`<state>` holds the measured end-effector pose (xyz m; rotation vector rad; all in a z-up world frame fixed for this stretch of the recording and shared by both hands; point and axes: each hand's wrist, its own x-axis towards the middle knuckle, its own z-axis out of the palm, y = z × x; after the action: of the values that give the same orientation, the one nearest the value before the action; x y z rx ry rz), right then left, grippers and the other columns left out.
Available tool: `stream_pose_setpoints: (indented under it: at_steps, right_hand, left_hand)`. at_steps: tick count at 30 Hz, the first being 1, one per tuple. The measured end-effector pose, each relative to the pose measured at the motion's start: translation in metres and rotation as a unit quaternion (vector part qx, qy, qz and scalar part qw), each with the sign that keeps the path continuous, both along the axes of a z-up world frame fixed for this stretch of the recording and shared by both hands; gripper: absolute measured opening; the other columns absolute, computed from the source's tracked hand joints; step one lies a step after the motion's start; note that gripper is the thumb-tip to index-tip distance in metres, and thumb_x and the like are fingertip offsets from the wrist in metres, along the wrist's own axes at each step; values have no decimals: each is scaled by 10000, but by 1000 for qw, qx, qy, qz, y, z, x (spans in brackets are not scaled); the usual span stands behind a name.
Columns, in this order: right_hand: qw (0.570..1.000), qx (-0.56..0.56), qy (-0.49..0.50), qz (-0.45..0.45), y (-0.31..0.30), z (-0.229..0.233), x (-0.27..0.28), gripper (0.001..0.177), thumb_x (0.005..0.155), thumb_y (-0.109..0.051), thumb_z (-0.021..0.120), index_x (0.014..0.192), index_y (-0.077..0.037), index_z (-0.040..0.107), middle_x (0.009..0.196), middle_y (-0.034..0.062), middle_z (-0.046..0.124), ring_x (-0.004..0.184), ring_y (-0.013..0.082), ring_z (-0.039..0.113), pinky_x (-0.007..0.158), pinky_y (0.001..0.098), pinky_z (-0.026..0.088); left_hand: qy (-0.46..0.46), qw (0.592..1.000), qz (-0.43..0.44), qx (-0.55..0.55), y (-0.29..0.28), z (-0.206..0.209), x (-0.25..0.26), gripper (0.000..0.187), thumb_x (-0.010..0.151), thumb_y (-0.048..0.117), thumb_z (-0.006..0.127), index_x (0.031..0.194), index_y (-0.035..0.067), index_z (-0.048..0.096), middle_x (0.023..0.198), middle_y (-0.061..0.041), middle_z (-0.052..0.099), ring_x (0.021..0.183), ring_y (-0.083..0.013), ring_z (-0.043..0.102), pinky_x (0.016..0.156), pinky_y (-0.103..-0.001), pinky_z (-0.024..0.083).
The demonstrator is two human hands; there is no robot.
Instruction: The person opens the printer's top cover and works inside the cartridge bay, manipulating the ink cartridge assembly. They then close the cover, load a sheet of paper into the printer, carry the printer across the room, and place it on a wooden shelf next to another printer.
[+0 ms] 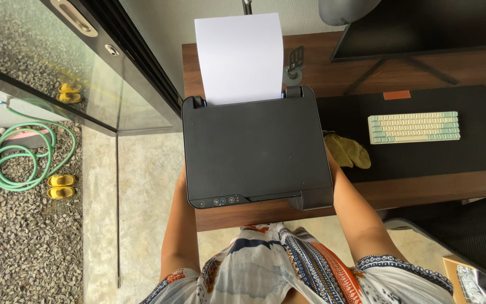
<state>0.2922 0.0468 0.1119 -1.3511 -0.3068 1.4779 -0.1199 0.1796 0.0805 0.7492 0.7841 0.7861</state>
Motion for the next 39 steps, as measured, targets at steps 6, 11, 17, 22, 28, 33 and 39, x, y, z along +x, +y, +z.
stream_pose_setpoints:
  at_steps: [6,11,17,22,28,33,39]
  right_hand:
    - [1000,23,1,-6,-4,12,-23,740,1005,-608,514,1492,-52,512,1366,115,584,1204,247,596,907,376,542]
    - [998,32,0,-49,-48,30,-38,741,1003,-610,511,1495,-55,507,1373,114,579,1211,248,590,913,375,536]
    - [992,47,-9,-113,-129,57,-49,742,1001,-611,508,1498,-59,502,1381,113,572,1219,249,584,921,373,529]
    - [983,58,-27,-172,-219,86,-67,744,1000,-612,506,1501,-63,497,1389,113,567,1226,249,578,928,372,524]
    - [973,64,-35,-220,-350,106,-104,745,998,-614,503,1504,-67,491,1397,112,561,1234,250,571,936,370,517]
    - [960,52,-33,-272,-473,109,-153,746,997,-615,500,1507,-70,487,1404,111,556,1241,251,566,942,369,511]
    - [940,47,-35,-337,-581,130,-198,748,995,-616,498,1510,-74,481,1413,110,549,1249,251,559,950,367,505]
  left_hand:
    - [-4,1000,-17,20,-2,17,-10,694,1053,531,421,1537,34,403,1476,-87,528,1306,-188,556,1049,-337,496]
    - [-13,997,-71,31,-3,29,-3,688,1054,524,428,1530,27,412,1461,-91,538,1292,-190,563,1033,-338,505]
    - [-23,989,-139,33,-27,35,12,681,1055,517,436,1520,20,422,1442,-95,550,1275,-191,571,1014,-338,516]
    - [-30,983,-179,30,-84,36,3,675,1056,510,442,1512,13,431,1427,-99,560,1261,-193,578,998,-339,525]
    - [-38,975,-215,37,-185,39,-19,668,1057,503,450,1503,5,441,1409,-103,572,1244,-195,586,979,-340,536]
    - [-38,964,-262,23,-293,41,-50,662,1057,496,457,1495,-1,450,1393,-107,582,1229,-197,593,963,-340,545]
    - [-41,945,-325,5,-388,45,-69,656,1058,489,465,1485,-9,461,1375,-112,594,1212,-199,601,944,-341,556]
